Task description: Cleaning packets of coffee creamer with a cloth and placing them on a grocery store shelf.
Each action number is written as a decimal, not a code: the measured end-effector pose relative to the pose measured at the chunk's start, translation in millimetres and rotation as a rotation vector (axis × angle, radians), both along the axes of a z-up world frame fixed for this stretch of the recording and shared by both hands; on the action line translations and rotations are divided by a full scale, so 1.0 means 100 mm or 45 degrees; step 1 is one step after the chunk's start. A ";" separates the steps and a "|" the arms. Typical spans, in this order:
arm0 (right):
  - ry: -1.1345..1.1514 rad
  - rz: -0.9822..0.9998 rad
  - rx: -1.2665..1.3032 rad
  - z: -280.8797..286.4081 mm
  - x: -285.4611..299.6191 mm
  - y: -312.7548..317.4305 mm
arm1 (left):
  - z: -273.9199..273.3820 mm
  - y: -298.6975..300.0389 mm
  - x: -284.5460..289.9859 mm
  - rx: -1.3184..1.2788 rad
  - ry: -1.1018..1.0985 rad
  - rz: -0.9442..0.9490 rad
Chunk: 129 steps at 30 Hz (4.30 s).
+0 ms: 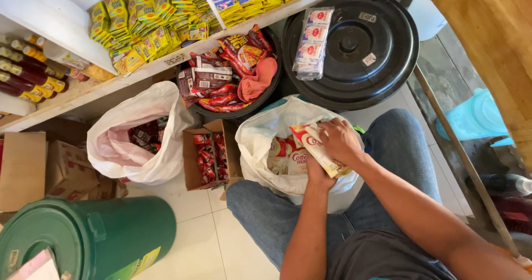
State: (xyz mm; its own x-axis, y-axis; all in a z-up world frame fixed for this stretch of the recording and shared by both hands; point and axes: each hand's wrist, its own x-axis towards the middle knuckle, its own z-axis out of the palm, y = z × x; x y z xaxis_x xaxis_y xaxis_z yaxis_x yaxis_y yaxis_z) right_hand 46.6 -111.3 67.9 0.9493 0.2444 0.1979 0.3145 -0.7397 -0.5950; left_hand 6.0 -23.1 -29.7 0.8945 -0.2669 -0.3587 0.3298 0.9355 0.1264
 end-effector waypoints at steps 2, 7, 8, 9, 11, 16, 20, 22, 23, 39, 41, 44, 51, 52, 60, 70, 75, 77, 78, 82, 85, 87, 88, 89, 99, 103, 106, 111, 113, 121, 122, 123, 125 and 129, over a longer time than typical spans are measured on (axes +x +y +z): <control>0.028 -0.030 0.018 0.06 -0.06 -0.01 | -0.07 0.00 0.04 -0.014 0.015 0.017; 0.173 0.158 0.023 0.15 -0.21 0.03 | -0.01 0.14 0.06 -0.065 -0.051 0.017; 0.174 0.158 0.029 0.19 -0.18 0.05 | 0.11 0.14 0.04 -0.059 -0.050 0.016; 0.100 0.115 0.061 0.23 -0.14 0.07 | 0.23 0.13 0.03 0.017 -0.056 0.023; 0.031 0.069 0.097 0.28 -0.09 0.07 | 0.40 0.10 0.00 0.097 -0.056 0.027; 0.024 0.071 0.151 0.15 -0.13 0.07 | -0.06 0.16 0.10 0.177 -0.186 0.270; -0.082 0.272 0.178 0.22 -0.31 0.18 | 0.04 0.38 0.12 0.188 -0.225 0.365; -0.128 0.254 0.148 0.29 -0.27 0.20 | 0.29 0.42 0.10 0.151 -0.191 0.310; -0.124 0.255 0.154 0.33 -0.23 0.20 | 0.36 0.41 0.07 0.157 -0.188 0.311; -0.185 0.099 0.159 0.45 -0.15 0.06 | 0.58 0.39 0.05 0.085 -0.246 0.298; -0.155 0.079 0.215 0.50 -0.24 0.15 | 0.55 0.41 0.09 0.116 -0.262 0.332; -0.161 0.247 0.225 0.56 -0.39 0.26 | 0.62 0.46 0.06 0.159 -0.305 0.326; -0.223 0.067 0.219 0.63 -0.22 0.18 | 0.52 0.56 0.03 0.018 -0.366 0.394; -0.183 0.071 0.217 0.61 -0.25 0.18 | 0.58 0.56 0.03 0.018 -0.358 0.419; -0.192 0.202 0.469 0.65 -0.40 0.24 | 0.76 0.62 -0.02 0.264 -0.607 0.437; -0.272 0.253 0.422 0.72 -0.54 0.41 | 0.83 0.67 -0.04 0.387 -0.725 0.299; -0.258 0.125 0.414 0.67 -0.52 0.40 | 0.79 0.60 -0.02 0.558 -0.728 0.291; -0.246 0.154 0.438 0.64 -0.58 0.40 | 0.78 0.62 0.00 0.589 -0.717 0.305; -0.212 0.204 0.460 0.64 -0.60 0.41 | 0.81 0.64 0.00 0.533 -0.702 0.314; -0.259 0.169 0.441 0.80 -0.47 0.43 | 0.67 0.60 -0.03 0.411 -0.626 0.262; -0.314 0.042 0.370 0.69 -0.46 0.44 | 0.65 0.52 -0.07 0.522 -0.620 0.244; -0.261 0.111 0.360 0.68 -0.57 0.45 | 0.56 0.53 -0.02 0.448 -0.569 0.284; -0.206 0.179 0.355 0.68 -0.62 0.47 | 0.53 0.55 0.00 0.381 -0.517 0.322; -0.209 0.179 0.354 0.69 -0.62 0.45 | 0.47 0.58 0.03 0.379 -0.520 0.323; 0.218 -0.163 0.823 0.84 -0.26 -0.03 | 0.76 0.91 0.04 -0.244 -0.477 0.387; 0.013 -0.143 0.712 0.76 -0.27 -0.02 | 0.83 0.89 0.05 -0.205 -0.422 0.410; -0.190 -0.022 0.466 0.64 -0.33 0.22 | 0.81 0.71 0.03 -0.033 -0.432 0.355; -0.298 0.155 0.270 0.61 -0.45 0.34 | 0.92 0.72 -0.02 0.106 -0.453 0.307; -0.302 0.237 0.275 0.58 -0.39 0.32 | 0.86 0.74 -0.04 0.116 -0.447 0.295; -0.250 0.375 0.206 0.67 -0.51 0.29 | 0.83 0.68 0.02 0.064 -0.381 0.308; -0.250 0.373 0.211 0.66 -0.49 0.29 | 0.79 0.72 0.04 0.069 -0.381 0.305; -0.217 0.422 0.286 0.66 -0.48 0.30 | 0.76 0.77 0.05 0.114 -0.345 0.331; -0.188 0.465 0.368 0.58 -0.36 0.23 | 0.68 0.89 0.09 0.167 -0.312 0.350; 0.049 0.066 0.599 0.39 -0.11 -0.08 | 0.84 0.99 0.03 0.227 -0.269 0.457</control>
